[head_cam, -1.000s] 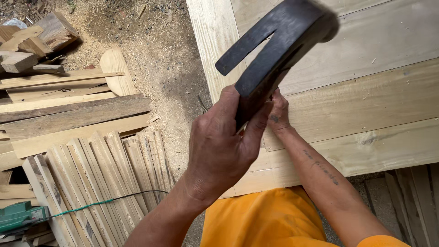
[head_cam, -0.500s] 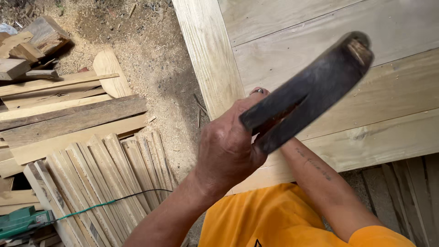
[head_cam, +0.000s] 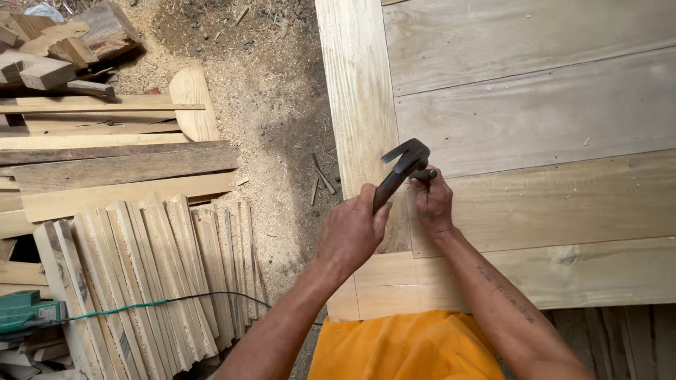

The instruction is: The person hammers nails into wooden planks by hand using a hammer, following marked lines and a small punch tool.

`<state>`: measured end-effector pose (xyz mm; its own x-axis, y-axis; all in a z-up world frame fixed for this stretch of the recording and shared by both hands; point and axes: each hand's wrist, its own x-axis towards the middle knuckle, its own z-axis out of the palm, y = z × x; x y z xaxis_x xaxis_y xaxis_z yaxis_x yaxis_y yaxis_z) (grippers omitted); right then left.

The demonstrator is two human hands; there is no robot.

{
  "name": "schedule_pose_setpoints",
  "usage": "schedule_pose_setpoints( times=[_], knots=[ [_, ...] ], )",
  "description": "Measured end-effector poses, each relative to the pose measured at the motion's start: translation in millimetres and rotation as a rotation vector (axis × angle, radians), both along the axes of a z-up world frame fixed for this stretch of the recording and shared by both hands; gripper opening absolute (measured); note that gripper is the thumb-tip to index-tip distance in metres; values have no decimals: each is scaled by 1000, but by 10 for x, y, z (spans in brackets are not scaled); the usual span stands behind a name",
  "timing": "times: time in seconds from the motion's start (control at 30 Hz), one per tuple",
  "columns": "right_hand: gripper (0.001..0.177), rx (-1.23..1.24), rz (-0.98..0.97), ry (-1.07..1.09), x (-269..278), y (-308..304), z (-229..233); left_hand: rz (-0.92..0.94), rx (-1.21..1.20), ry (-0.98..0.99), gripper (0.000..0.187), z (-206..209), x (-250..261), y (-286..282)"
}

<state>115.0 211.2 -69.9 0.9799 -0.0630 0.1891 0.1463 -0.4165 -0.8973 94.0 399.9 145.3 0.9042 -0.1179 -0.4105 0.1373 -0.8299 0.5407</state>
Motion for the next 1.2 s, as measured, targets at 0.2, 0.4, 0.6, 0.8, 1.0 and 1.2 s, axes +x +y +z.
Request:
schedule_pose_setpoints(
  times=[0.2, 0.4, 0.6, 0.8, 1.0, 1.2],
  knots=[
    [12, 478, -191, -151, 303, 208, 81, 313, -198, -82, 40, 230, 163, 172],
    [10, 212, -150, -44, 1605, 342, 55, 273, -180, -278, 70, 184, 379, 202],
    [10, 157, -56, -94, 1615, 356, 29, 145, -105, -418, 71, 235, 698, 151],
    [31, 100, -70, 62, 1590, 354, 166, 4, -260, -633, 69, 798, 772, -73],
    [28, 601, -88, 327, 1475, 324, 308, -204, -107, -777, 73, 528, 1103, -168],
    [26, 230, 19, 9, 1511, 378, 101, -150, -37, -428, 65, 523, 1340, -232]
  ],
)
